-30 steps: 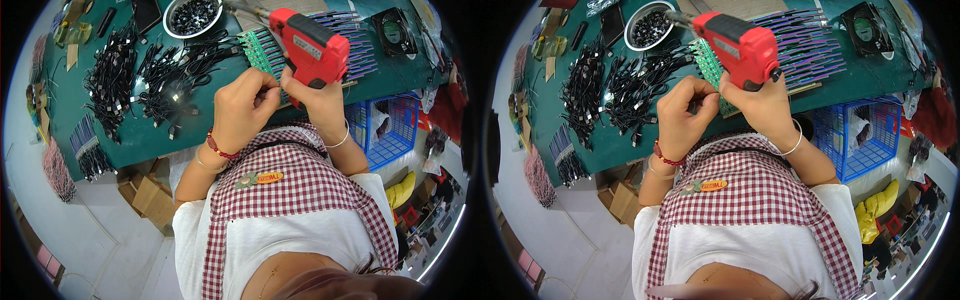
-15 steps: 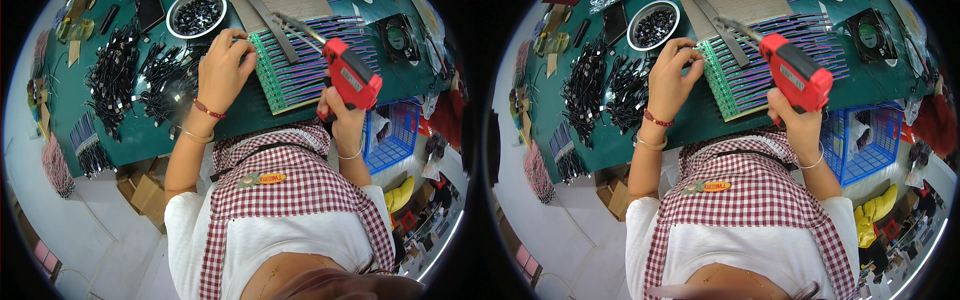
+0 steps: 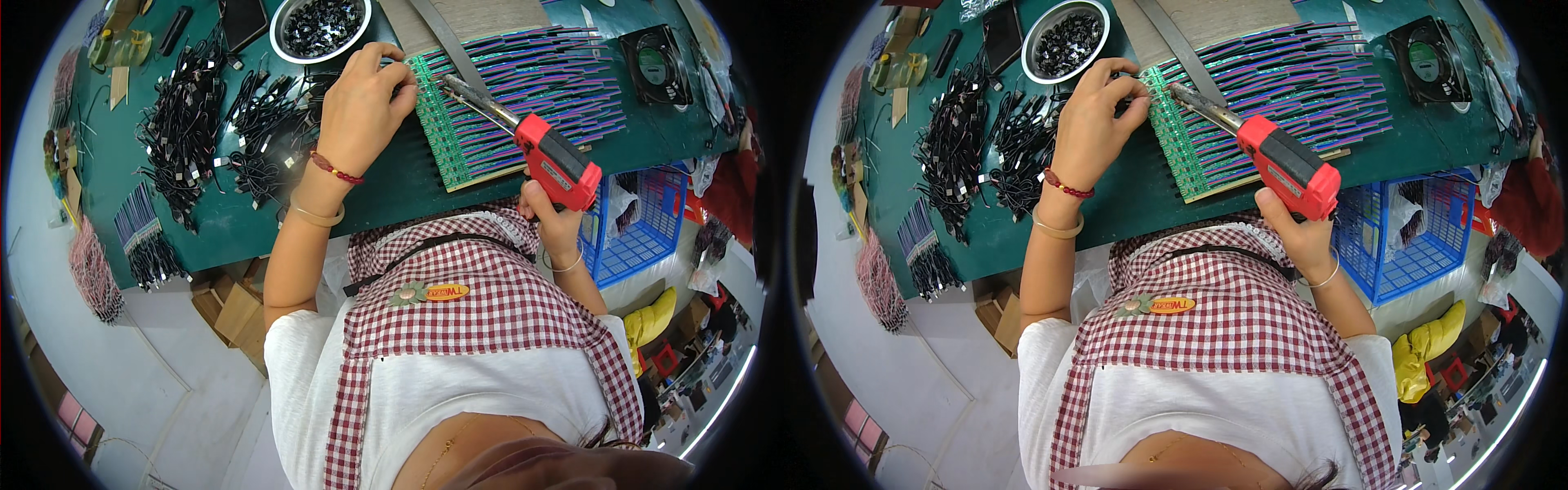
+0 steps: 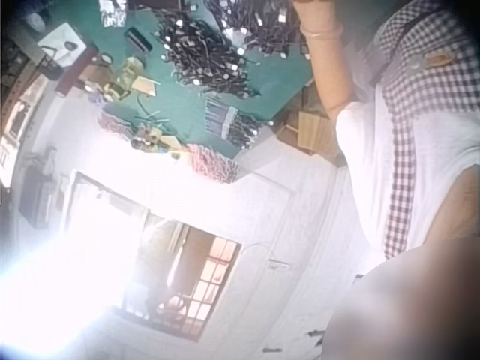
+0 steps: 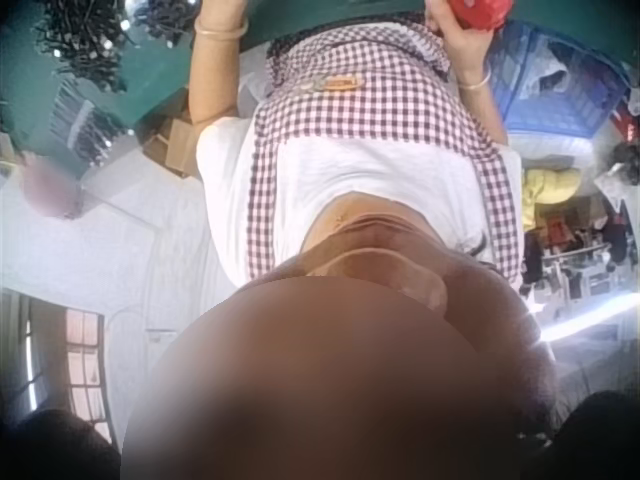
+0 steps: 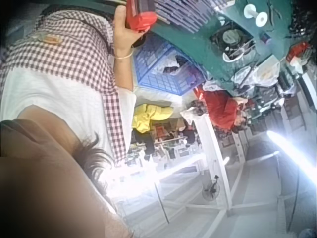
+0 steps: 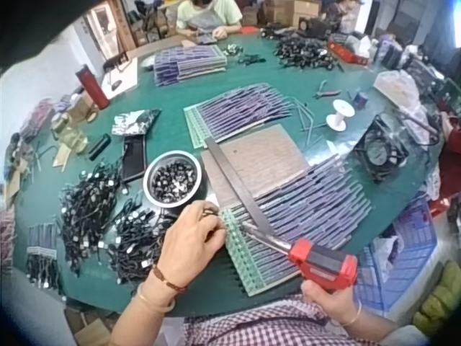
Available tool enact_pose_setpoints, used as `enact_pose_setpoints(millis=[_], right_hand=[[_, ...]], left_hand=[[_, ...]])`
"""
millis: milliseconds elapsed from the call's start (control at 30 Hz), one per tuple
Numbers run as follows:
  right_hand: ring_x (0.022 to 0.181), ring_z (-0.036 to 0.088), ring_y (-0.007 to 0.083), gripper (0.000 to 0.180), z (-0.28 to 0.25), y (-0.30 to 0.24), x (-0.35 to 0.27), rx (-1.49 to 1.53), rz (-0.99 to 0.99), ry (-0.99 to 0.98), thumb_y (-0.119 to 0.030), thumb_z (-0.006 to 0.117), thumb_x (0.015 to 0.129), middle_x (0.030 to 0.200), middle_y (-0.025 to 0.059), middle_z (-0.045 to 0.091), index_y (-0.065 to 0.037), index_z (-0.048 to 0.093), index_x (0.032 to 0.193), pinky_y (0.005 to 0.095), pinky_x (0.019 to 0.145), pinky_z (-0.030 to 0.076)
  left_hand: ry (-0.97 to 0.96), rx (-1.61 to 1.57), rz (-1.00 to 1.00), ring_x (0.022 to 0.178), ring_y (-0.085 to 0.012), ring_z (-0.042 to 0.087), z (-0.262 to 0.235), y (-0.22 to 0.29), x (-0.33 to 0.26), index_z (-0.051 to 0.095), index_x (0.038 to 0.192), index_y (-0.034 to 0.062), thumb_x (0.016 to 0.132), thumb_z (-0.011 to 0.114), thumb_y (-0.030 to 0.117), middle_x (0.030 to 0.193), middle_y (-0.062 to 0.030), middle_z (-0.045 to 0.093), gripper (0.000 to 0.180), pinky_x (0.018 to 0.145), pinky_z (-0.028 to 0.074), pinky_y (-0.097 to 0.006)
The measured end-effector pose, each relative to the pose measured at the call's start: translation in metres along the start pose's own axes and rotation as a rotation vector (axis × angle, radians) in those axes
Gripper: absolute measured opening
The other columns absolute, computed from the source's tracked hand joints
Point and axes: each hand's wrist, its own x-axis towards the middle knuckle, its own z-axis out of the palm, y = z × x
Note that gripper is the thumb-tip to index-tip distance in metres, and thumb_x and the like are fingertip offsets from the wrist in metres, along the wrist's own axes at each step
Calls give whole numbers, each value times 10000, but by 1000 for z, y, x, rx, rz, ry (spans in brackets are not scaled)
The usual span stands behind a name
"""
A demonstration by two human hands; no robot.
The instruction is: The person applies hot glue to electronic components on printed circuit boards using a hot glue gun.
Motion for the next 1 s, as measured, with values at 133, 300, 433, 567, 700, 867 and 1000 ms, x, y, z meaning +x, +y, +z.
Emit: enact_pose_setpoints(millis=[133,300,433,567,700,867,1000], right_hand=[[595,510,85,222,-4,9,-1,-12,-35,4,-116,639,810,715,27,556,6,553,973,232,547,420],[753,551,91,273,-3,9,0,-49,-18,-1,-132,694,776,862,18,597,-15,587,998,247,669,446],[603,509,86,256,-3,7,-4,-43,-59,27,-87,628,808,738,33,561,18,551,1028,232,553,424],[511,469,93,303,-5,4,-4,-35,-58,3,-55,565,841,647,47,522,60,507,1115,230,495,405],[515,470,91,300,-7,7,-6,-59,-79,-1,-52,567,840,642,43,517,62,509,1112,230,499,404],[690,531,78,279,-11,12,-9,-14,-7,18,-126,695,781,830,8,586,-17,582,1012,232,615,435],[713,539,87,280,-9,12,-6,-45,-38,30,-120,696,776,842,11,592,-16,589,1013,243,639,440]], left_hand=[[5,2,4,696,-187,563,2,-2,0,613,769,36,744,632,110,1003,-52,578,80,606,470,-296],[-5,10,1,681,-190,555,2,-2,0,611,769,35,743,635,112,1001,-57,574,84,608,467,-302],[8,7,5,675,-191,553,3,-3,0,609,768,33,743,636,113,1000,-59,570,88,608,464,-307],[1,11,4,677,-194,555,3,-3,0,608,767,30,744,636,116,997,-60,568,94,609,464,-308],[-12,9,8,692,-204,563,1,-3,1,606,767,29,744,636,119,991,-59,567,97,616,465,-310],[-23,23,30,728,-218,570,0,-5,3,606,772,32,747,632,117,976,-61,564,93,631,466,-317],[-51,47,55,767,-225,570,-3,-1,4,607,804,40,750,629,112,956,-66,555,92,654,466,-324]])
